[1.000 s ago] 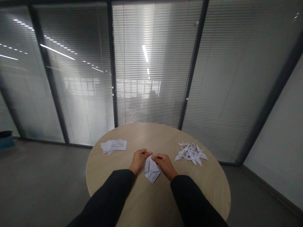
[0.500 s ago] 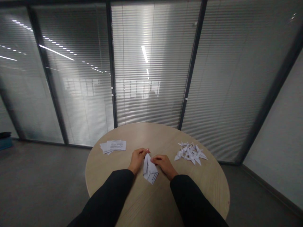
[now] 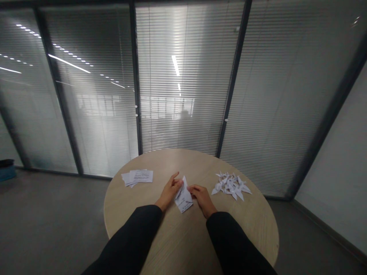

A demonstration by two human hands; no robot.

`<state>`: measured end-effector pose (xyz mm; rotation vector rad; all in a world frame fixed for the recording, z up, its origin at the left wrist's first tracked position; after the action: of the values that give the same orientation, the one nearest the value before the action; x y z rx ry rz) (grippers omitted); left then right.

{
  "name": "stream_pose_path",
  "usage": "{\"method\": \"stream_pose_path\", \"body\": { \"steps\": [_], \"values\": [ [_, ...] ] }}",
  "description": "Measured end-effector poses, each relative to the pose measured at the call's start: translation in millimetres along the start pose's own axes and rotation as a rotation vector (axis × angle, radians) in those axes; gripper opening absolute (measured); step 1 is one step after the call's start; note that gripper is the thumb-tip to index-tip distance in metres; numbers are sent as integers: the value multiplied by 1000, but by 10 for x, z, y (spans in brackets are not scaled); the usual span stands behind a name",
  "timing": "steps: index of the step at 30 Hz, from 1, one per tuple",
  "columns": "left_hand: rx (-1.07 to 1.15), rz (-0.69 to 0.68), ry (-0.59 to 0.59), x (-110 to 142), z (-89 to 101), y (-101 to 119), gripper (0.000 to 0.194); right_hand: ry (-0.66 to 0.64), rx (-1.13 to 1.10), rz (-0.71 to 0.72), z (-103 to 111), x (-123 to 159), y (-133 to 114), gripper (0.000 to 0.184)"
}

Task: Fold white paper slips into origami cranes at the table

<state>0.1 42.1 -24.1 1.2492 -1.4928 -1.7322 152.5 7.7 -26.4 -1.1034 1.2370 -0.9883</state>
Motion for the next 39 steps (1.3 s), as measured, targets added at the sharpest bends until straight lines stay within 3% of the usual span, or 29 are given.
{"method": "stream_pose_path", "body": {
  "steps": [3, 5, 11, 16, 20, 28, 39],
  "values": [
    [-25, -15, -68, 8, -23, -43, 91, 69, -117, -3, 30, -1, 11, 30],
    [-78, -10, -75, 12, -25, -63, 92, 104, -176, -2, 40, 3, 18, 30],
    [-158, -8, -39, 6, 28, -48, 45, 115, -153, 16, 61, -20, 52, 32],
    [-365, 19, 71, 18, 47, 8, 31, 98, -91, 29, 16, -21, 19, 49],
    [-388, 21, 57, 27, 15, 39, 22, 26, -99, 11, -63, -9, 13, 69],
    [-420, -10, -16, 47, -37, 65, 23, 21, -82, 19, -19, -98, 171, 82],
    [-301, 70, 5, 14, -1, -65, 45, 11, -89, 79, 4, -56, 114, 59]
  ]
}}
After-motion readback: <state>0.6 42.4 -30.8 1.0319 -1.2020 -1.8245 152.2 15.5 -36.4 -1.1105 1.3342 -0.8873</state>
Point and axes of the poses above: each hand's wrist, its own x-axis away from the middle knuckle, its own z-axis out of the back of the hand, y = z × x, the point moved 1 cm from there along -x, towards the middle knuckle, and after that the axes turned 10 degrees about -y, right-handed, at the moved point
